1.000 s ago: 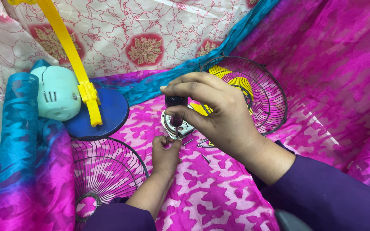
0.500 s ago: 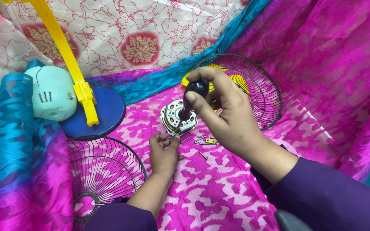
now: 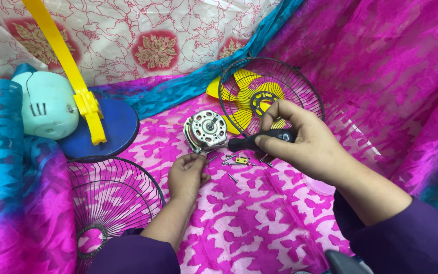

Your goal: The person reassembles an electric fan motor by hand, aligning the stator and rotor, and then uses a screwdriver to tighten screws into the motor housing.

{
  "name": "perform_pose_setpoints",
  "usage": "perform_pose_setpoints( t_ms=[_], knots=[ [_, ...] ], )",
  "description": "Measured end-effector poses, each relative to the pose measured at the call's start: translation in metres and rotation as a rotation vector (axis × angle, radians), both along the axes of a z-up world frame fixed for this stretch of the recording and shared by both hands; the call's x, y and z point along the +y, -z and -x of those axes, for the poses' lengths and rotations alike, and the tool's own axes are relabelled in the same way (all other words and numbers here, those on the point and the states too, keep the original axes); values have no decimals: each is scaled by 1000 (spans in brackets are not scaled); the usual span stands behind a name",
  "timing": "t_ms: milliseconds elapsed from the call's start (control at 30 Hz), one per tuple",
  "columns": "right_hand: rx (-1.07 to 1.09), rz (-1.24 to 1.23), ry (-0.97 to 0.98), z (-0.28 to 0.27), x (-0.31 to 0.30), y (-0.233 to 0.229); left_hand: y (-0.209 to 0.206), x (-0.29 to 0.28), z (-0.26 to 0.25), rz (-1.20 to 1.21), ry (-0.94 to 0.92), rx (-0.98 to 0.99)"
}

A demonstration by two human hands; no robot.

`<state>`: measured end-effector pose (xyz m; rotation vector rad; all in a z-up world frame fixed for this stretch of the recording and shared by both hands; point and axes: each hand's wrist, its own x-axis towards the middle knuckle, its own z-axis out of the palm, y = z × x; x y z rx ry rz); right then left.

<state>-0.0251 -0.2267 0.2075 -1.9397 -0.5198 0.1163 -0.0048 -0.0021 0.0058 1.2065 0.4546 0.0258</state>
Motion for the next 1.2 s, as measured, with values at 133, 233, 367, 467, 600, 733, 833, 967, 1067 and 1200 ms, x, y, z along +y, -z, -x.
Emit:
perform_pose_setpoints(
  t_ms=[133, 233, 367, 467, 600, 733, 833, 967, 1067, 1200],
  knots=[
    [435, 85, -11, -5, -16, 17, -2, 0, 0, 11, -6, 10],
    [530, 225, -27, -4, -17, 45, -5, -1, 0, -4, -10, 17],
    [530, 365, -11, 3, -12, 83, -8, -1, 3, -24, -19, 40],
    [309, 482, -1, 9, -13, 97, -11, -1, 3, 4, -15, 25],
    [43, 593, 5, 10, -15, 98, -13, 0, 2, 59, -43, 71],
    [-230, 769, 2, 13, -18, 102, -6, -1, 0, 34, -35, 39],
    [-324, 680, -8, 14, -17, 108, 1, -2, -1, 12, -26, -6],
    [-420, 548, 15, 5, -13, 117, 7, 0, -2, 24, -15, -44],
    [-437, 525, 13, -13, -16, 121, 9, 0, -2, -26, -17, -53],
    [-372, 557, -30, -34, -14, 125, 5, -3, 2, -89, -21, -78]
  ],
)
